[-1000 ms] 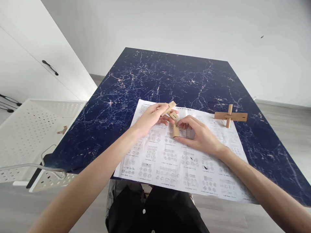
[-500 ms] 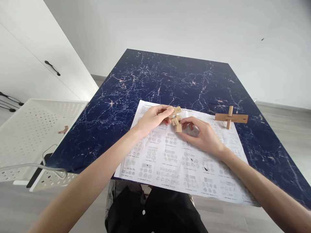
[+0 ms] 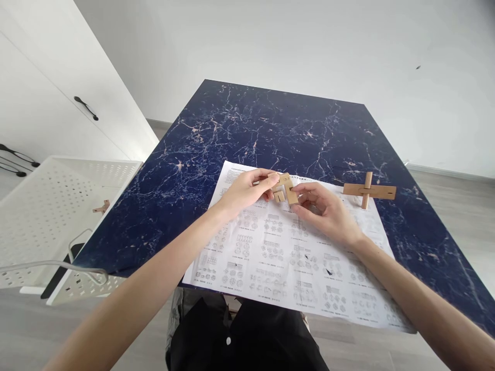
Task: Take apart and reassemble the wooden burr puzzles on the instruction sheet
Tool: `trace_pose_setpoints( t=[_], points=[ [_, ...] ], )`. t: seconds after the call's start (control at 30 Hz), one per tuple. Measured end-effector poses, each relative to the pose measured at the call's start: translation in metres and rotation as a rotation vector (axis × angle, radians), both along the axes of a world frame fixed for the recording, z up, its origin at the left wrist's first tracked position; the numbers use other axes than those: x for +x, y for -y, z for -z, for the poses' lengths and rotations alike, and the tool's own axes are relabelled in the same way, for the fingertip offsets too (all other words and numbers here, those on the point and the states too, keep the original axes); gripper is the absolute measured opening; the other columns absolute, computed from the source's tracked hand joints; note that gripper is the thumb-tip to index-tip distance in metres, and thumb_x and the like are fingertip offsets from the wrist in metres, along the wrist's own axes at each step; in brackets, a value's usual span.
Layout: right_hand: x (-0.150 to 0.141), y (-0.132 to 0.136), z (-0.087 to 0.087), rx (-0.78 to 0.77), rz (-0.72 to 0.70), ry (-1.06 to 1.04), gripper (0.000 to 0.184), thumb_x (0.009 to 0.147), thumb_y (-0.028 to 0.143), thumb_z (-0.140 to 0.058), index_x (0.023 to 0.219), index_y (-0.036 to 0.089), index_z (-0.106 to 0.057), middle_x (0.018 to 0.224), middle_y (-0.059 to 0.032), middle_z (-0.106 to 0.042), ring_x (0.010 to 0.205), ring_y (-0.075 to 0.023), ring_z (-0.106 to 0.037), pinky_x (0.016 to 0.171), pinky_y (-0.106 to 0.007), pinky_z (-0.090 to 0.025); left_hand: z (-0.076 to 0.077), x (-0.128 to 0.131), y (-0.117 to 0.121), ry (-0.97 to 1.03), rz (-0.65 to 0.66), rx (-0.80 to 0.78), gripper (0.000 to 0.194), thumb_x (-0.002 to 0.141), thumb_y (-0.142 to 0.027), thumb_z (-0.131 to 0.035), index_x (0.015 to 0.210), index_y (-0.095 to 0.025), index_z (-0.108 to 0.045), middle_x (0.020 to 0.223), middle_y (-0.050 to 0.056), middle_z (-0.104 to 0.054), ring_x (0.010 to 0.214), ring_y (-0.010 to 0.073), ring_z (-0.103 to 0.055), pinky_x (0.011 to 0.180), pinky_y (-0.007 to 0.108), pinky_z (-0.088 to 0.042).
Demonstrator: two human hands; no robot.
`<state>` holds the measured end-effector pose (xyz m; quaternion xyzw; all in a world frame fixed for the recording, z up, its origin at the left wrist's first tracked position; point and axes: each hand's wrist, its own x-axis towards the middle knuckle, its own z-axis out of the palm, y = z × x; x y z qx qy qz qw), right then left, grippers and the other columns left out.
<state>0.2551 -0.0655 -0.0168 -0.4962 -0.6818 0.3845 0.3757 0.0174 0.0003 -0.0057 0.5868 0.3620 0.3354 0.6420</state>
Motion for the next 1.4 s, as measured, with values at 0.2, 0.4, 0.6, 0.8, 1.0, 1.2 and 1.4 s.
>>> trace_pose_setpoints(
  t=[0.2,0.4,0.6,0.8,1.0,1.2,1.4],
  points=[
    [0.0,-0.002,-0.005,-0.037,0.012,-0.096,0.027,0.096,0.043,-0.078,0.118,0.029,-0.071,0.111,-0.0065,-0.075,0.086,-0.0219,-0.068,0.071,-0.037,-0.057,-0.003,0.0,0.002,-0.022,0.006,0.006,0.04,0.099,-0.054,-0.072,0.116,-0.018,-0.076,0.1,0.008,-0.072,0.083,0.0181,-0.065,0.073,0.032,-0.05],
    [0.005,-0.004,-0.006,-0.091,0.036,-0.199,0.023,0.101,0.046,-0.073,0.118,0.031,-0.075,0.092,-0.0019,-0.071,0.071,-0.0178,-0.06,0.064,-0.034,-0.052,-0.002,0.001,0.001,-0.014,0.013,0.015,0.039,0.102,-0.051,-0.07,0.119,-0.016,-0.075,0.095,0.008,-0.072,0.082,0.0177,-0.065,0.075,0.033,-0.051],
    [0.008,-0.005,-0.004,-0.2,0.048,-0.332,0.022,0.103,0.05,-0.07,0.115,0.031,-0.068,0.08,0.0013,-0.061,0.069,-0.0174,-0.06,0.059,-0.03,-0.048,-0.002,0.0,0.0,-0.029,0.02,0.009,0.041,0.102,-0.055,-0.069,0.119,-0.018,-0.076,0.1,0.008,-0.072,0.084,0.0178,-0.066,0.076,0.033,-0.052],
    [0.008,-0.005,-0.003,-0.181,0.023,-0.306,0.024,0.101,0.049,-0.074,0.108,0.029,-0.063,0.072,0.0036,-0.061,0.061,-0.0163,-0.057,0.055,-0.029,-0.046,0.001,0.001,0.0,0.01,0.003,0.001,0.041,0.101,-0.052,-0.07,0.12,-0.017,-0.077,0.104,0.01,-0.073,0.084,0.0177,-0.066,0.076,0.033,-0.052],
    [0.004,-0.005,-0.003,-0.099,0.137,-0.15,0.031,0.096,0.045,-0.08,0.118,0.027,-0.067,0.089,-0.0028,-0.075,0.068,-0.0186,-0.068,0.061,-0.033,-0.057,0.002,0.0,-0.001,-0.011,0.01,0.001,0.041,0.101,-0.053,-0.07,0.119,-0.016,-0.076,0.101,0.009,-0.074,0.083,0.0176,-0.066,0.076,0.033,-0.052],
    [0.001,-0.003,0.002,0.114,0.112,0.005,0.019,0.1,0.042,-0.076,0.11,0.026,-0.076,0.115,-0.0091,-0.079,0.109,-0.0292,-0.075,0.1,-0.05,-0.062,-0.002,-0.001,0.001,-0.051,0.03,0.002,0.043,0.102,-0.054,-0.069,0.122,-0.016,-0.074,0.093,0.009,-0.074,0.083,0.0184,-0.066,0.075,0.033,-0.051],
    [0.0,0.001,0.006,0.257,0.108,0.101,0.031,0.104,0.031,-0.071,0.135,0.028,-0.068,0.124,-0.0097,-0.077,0.11,-0.0284,-0.076,0.103,-0.053,-0.064,-0.005,0.0,0.004,-0.071,0.035,0.037,0.04,0.104,-0.051,-0.067,0.119,-0.015,-0.074,0.091,0.007,-0.073,0.081,0.0171,-0.066,0.073,0.031,-0.051]
  ],
)
